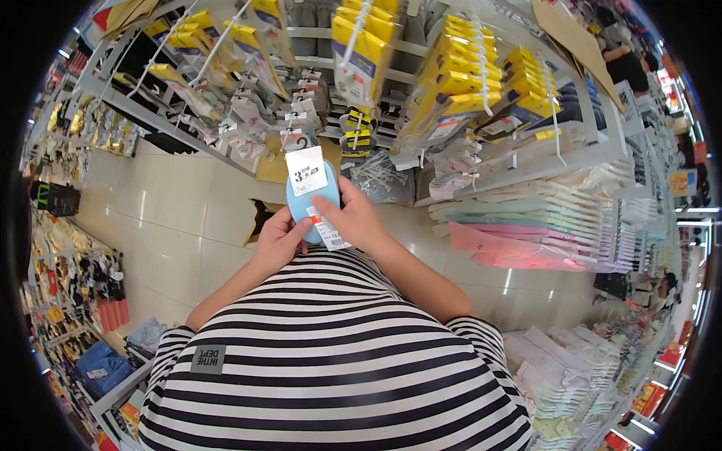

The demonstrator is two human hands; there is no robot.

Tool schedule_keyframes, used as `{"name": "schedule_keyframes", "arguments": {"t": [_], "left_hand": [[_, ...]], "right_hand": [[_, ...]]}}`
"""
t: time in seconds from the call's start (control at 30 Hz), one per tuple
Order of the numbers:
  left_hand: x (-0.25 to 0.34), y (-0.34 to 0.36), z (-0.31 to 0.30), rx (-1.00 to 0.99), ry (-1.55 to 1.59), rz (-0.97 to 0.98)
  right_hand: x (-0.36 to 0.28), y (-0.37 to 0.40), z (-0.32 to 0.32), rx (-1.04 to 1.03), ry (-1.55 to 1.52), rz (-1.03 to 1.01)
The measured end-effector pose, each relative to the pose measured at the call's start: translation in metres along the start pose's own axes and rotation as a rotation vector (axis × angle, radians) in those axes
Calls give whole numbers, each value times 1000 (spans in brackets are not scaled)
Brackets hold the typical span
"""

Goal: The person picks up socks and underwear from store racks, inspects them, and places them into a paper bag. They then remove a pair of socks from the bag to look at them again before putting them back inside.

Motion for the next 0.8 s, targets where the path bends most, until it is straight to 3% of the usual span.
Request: {"name": "schedule_keyframes", "arguments": {"t": [0.07, 0.1, 0.23, 0.33, 0.47, 0.5, 0.6, 0.7, 0.8], "left_hand": [[-5, 4, -7, 50, 52, 26], [-6, 5, -9, 127, 83, 49], [-9, 8, -19, 78, 171, 53], [-21, 6, -21, 14, 271, 160], [-37, 9, -24, -88, 273, 167], [-34, 11, -25, -29, 157, 224], [-29, 13, -32, 36, 376, 108], [-34, 9, -44, 59, 468, 17], [-28, 6, -37, 41, 450, 144]], "right_hand": [[1, 7, -5, -167, 236, -13], [2, 10, -1, -228, 199, -7], [11, 14, 9, -135, 386, 12], [-14, 12, 24, 7, 884, 21], [-11, 16, 53, -57, 1252, -250], [-8, 17, 57, -178, 1199, -246], [-10, 21, 65, -242, 1004, -361], [-15, 25, 50, -193, 1103, -379], [-9, 28, 32, -144, 1043, -339]]}}
Point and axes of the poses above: each hand's wrist, its own y-axis away from the middle knuckle, its own z-axis out of the palm, x = y × z, the point moved 1 cm from there along -y, towards the middle knuckle
